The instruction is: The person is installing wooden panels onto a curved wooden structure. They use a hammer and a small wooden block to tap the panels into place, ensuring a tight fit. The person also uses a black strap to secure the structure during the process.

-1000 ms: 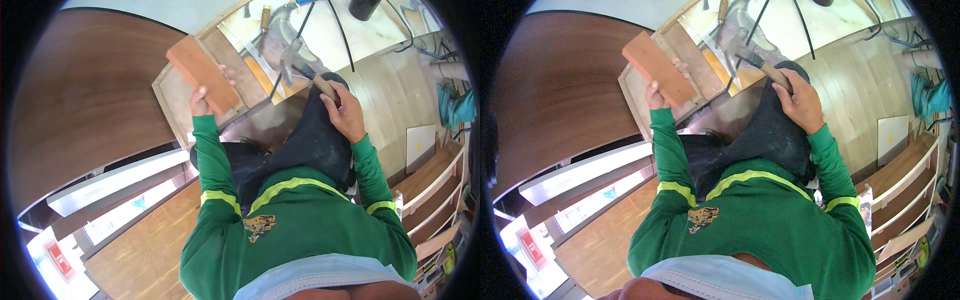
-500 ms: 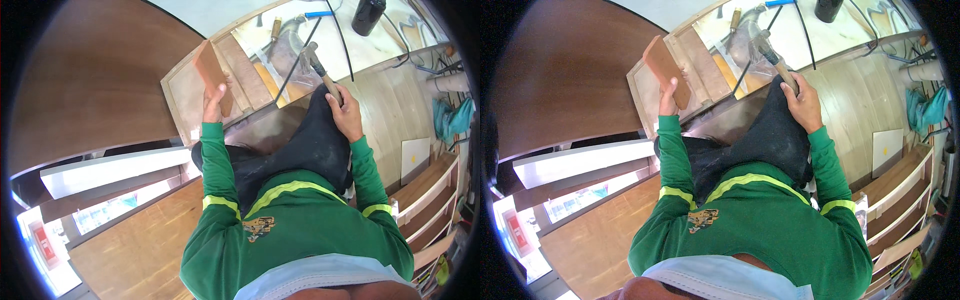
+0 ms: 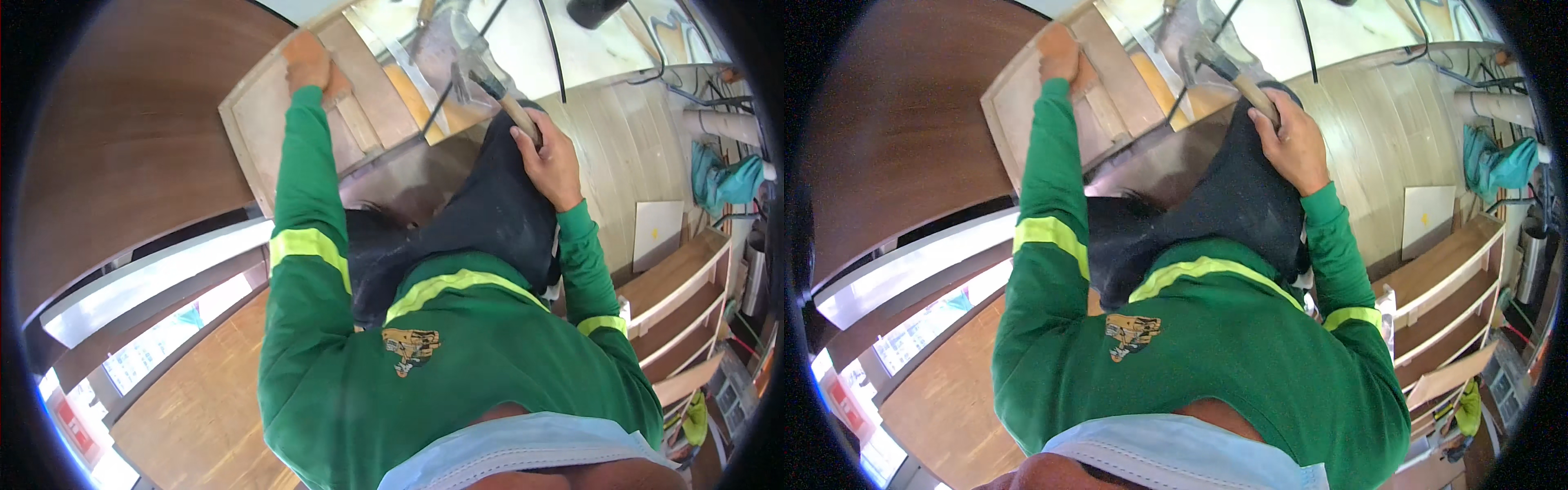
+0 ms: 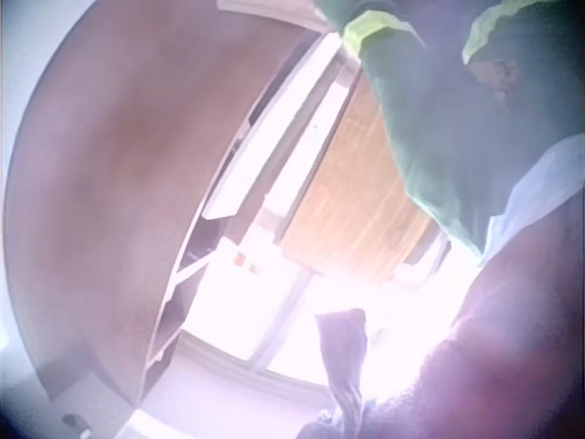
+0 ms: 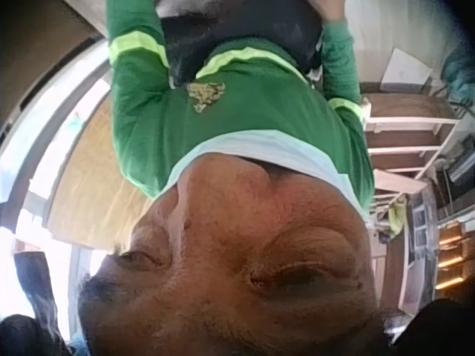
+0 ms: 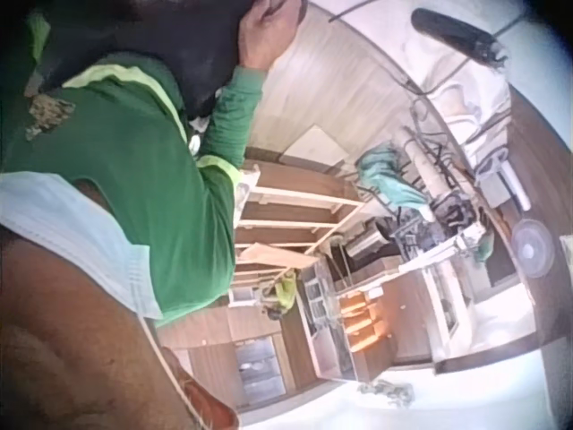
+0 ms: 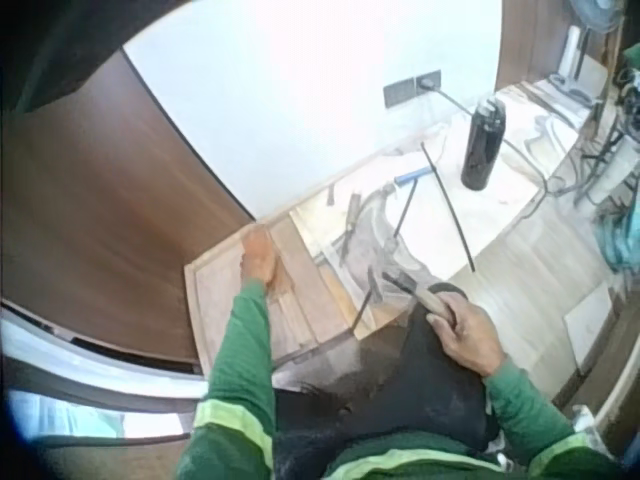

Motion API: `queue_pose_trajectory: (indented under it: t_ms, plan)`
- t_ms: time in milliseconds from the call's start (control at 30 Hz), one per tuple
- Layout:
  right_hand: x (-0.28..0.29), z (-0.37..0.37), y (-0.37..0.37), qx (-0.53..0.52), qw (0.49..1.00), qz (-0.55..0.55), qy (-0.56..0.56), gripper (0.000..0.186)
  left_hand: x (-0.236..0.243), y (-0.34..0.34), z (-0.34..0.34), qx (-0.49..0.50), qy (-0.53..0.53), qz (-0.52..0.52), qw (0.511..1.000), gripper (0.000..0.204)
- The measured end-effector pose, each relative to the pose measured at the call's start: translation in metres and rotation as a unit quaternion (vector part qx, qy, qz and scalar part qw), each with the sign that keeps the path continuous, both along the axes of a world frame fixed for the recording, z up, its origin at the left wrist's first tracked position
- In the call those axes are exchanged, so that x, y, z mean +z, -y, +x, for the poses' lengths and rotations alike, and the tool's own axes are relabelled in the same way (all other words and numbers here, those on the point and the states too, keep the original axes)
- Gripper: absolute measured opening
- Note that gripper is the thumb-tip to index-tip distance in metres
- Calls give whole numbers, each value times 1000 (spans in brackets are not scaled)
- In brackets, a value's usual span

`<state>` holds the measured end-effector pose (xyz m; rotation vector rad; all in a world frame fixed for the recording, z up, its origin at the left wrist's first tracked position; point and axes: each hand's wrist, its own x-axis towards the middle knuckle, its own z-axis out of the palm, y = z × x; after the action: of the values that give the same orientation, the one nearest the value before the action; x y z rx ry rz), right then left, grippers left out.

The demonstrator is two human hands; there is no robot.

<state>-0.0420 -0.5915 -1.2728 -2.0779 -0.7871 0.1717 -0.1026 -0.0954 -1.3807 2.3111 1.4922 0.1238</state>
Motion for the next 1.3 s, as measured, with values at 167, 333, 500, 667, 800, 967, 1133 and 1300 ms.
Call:
queue_pose_trajectory:
  t_ms: [167,333,500,667,800,967,1133,1300]
  plan:
    - [4,-1,-1,2,999,-44,-22,32,20,10,10,-20,-47,63,997,118]
    - [14,5,-12,130,984,-93,72,32,-6,-14,10,0,4,67,998,126]
    - [15,12,-60,315,918,-186,152,32,3,-14,18,-13,-19,4,1000,132]
    - [-9,13,-147,419,861,-223,185,33,-2,-39,16,-69,-74,10,995,134]
    - [-36,24,-194,453,828,-232,234,35,9,-25,22,-77,-82,8,994,134]
    - [-36,33,-216,489,801,-247,243,36,17,-16,16,-75,-32,13,997,129]
    - [-38,35,-229,447,830,-266,199,37,16,-13,12,-64,-54,16,996,125]
    - [-35,35,-225,459,825,-271,188,38,24,-16,15,-77,-87,-20,993,130]
